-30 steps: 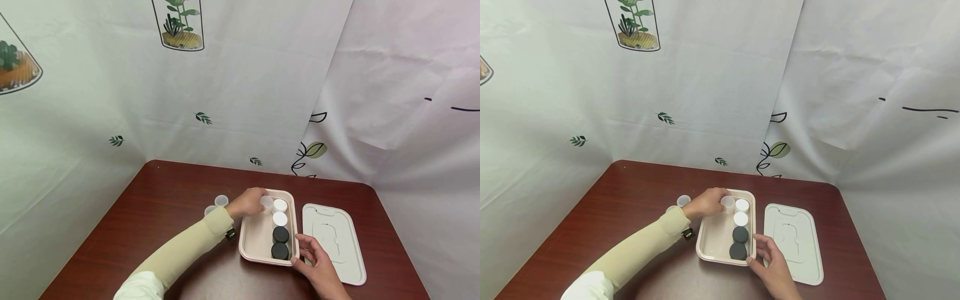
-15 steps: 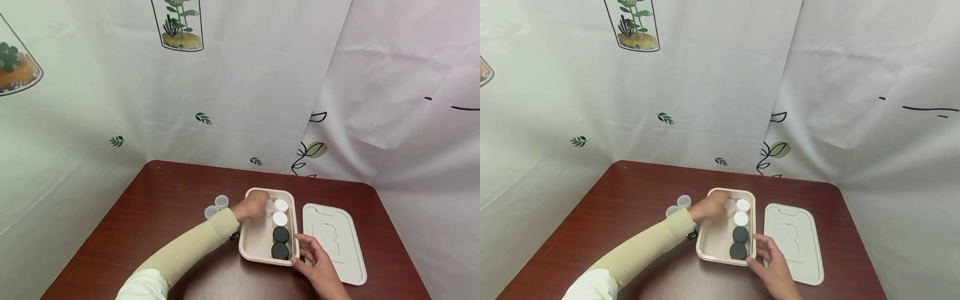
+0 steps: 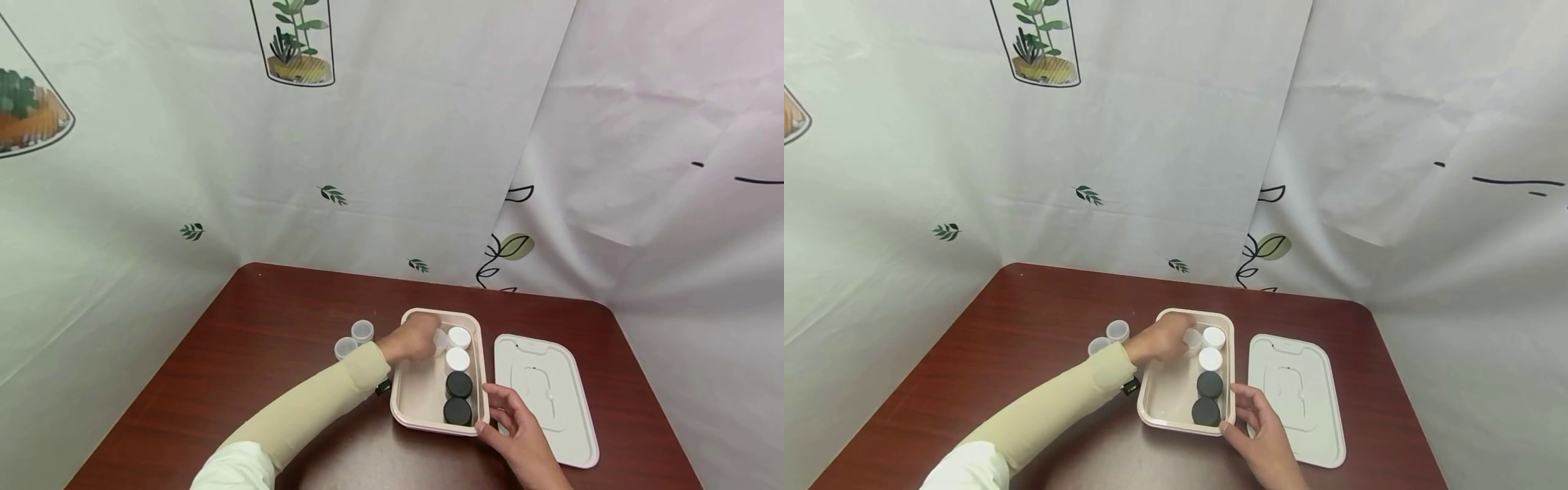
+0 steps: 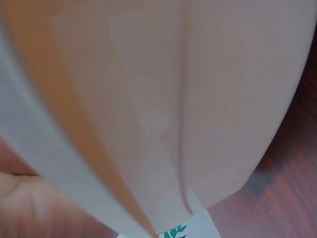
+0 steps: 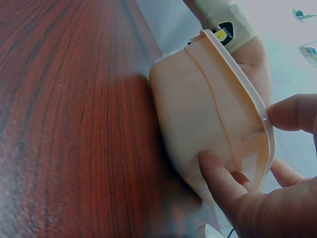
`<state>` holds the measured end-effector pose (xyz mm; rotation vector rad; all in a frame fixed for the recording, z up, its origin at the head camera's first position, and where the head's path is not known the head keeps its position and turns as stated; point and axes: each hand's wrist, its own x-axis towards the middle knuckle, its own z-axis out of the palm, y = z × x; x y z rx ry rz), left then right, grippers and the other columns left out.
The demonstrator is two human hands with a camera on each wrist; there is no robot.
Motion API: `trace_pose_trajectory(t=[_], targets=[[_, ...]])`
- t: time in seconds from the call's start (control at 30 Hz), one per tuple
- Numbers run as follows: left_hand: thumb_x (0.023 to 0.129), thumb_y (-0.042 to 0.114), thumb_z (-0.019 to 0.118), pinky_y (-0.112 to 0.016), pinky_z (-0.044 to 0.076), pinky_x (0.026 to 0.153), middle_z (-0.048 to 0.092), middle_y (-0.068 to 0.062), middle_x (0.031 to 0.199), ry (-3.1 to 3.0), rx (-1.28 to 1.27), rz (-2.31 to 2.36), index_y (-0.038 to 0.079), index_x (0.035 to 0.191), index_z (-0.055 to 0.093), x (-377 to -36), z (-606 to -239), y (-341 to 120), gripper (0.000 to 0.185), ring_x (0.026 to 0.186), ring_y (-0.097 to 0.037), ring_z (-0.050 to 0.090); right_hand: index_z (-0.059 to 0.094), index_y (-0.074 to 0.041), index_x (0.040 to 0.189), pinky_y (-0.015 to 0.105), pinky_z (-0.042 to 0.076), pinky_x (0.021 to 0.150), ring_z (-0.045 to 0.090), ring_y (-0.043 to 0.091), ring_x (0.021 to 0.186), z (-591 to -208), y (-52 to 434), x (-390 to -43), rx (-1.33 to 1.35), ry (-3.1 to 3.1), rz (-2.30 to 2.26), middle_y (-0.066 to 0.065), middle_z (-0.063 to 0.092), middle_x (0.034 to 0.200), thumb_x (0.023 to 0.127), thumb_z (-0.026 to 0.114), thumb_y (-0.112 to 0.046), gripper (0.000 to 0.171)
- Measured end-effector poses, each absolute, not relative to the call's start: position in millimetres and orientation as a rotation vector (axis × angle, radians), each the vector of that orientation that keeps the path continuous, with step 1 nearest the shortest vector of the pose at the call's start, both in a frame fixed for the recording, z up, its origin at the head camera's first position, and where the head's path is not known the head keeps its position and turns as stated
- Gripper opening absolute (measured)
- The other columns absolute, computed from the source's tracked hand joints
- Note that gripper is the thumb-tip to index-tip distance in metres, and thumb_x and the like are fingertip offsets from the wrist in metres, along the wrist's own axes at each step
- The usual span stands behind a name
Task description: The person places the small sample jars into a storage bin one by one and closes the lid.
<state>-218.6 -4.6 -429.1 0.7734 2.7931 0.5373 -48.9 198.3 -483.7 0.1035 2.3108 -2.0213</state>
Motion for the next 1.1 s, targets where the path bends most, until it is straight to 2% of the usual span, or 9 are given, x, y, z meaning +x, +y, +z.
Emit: trace_pose_trajectory(t=[0.07,0.17,0.27,0.37,0.5,0.63,0.9,1.1], targets=[[0.084,-0.007,0.066,-0.025,0.041,0.06,0.052,-0.002,0.076,2.774,0.747,0.582,0.003,0.097,0.068,-218.5,-429.2,-6.0,0.017,0.07,-0.016,0.045,0.056,-0.009,0.144,0.026,0.06,0.085,0.067,0.011,0.114,-483.4,198.1,-49.1,0.11,2.308,-2.016,0.018,0.06,0.142,0.088,0.081,-0.001,0.061],[0.086,-0.005,0.065,-0.026,0.045,0.066,0.065,-0.007,0.091,2.768,0.725,0.611,0.0,0.119,0.07,-219.1,-427.1,-9.0,0.033,0.078,-0.018,0.051,0.056,-0.009,0.144,0.026,0.06,0.085,0.067,0.01,0.114,-482.7,198.0,-49.0,0.113,2.308,-2.012,0.018,0.06,0.142,0.089,0.081,-0.002,0.061],[0.09,-0.002,0.067,-0.03,0.053,0.079,0.073,-0.013,0.113,2.773,0.706,0.677,-0.002,0.132,0.066,-219.2,-423.4,-15.1,0.042,0.09,-0.02,0.059,0.056,-0.008,0.144,0.026,0.06,0.084,0.067,0.009,0.113,-482.8,197.5,-48.9,0.098,2.316,-2.021,0.017,0.06,0.141,0.089,0.08,-0.001,0.06],[0.095,0.004,0.069,-0.038,0.058,0.095,0.071,-0.017,0.131,2.753,0.651,0.823,-0.001,0.142,0.061,-218.3,-417.9,-25.1,0.048,0.11,-0.023,0.066,0.056,-0.008,0.143,0.025,0.06,0.083,0.067,0.009,0.112,-482.6,196.8,-48.6,0.081,2.322,-2.027,0.017,0.059,0.141,0.089,0.08,0.001,0.06],[0.097,0.006,0.071,-0.046,0.057,0.103,0.067,-0.018,0.138,2.705,0.583,1.046,0.0,0.144,0.06,-219.5,-408.4,-43.0,0.049,0.127,-0.03,0.066,0.057,-0.008,0.143,0.025,0.059,0.083,0.067,0.009,0.112,-482.7,196.4,-48.8,0.079,2.331,-2.024,0.017,0.059,0.141,0.089,0.08,0.001,0.059],[0.096,0.003,0.07,-0.045,0.056,0.105,0.067,-0.018,0.139,2.669,0.531,1.195,0.0,0.142,0.062,-223.5,-399.3,-63.3,0.047,0.128,-0.032,0.066,0.057,-0.009,0.143,0.025,0.059,0.083,0.067,0.009,0.111,-482.6,196.6,-48.8,0.087,2.338,-2.015,0.018,0.06,0.14,0.089,0.08,0.0,0.059],[0.095,0.007,0.076,-0.042,0.057,0.103,0.069,-0.015,0.137,2.621,0.44,1.404,0.006,0.14,0.065,-224.5,-389.2,-101.3,0.046,0.126,-0.03,0.068,0.055,-0.008,0.144,0.025,0.059,0.084,0.066,0.01,0.112,-480.8,197.5,-49.0,0.132,2.306,-2.005,0.018,0.059,0.141,0.089,0.079,0.0,0.06],[0.097,0.009,0.076,-0.042,0.057,0.105,0.067,-0.014,0.141,2.53,0.406,1.579,0.007,0.144,0.062,-222.0,-391.2,-130.1,0.049,0.129,-0.03,0.067,0.055,-0.009,0.144,0.025,0.059,0.084,0.066,0.01,0.113,-482.3,197.8,-49.4,0.137,2.298,-2.001,0.018,0.059,0.141,0.089,0.08,-0.001,0.061]])
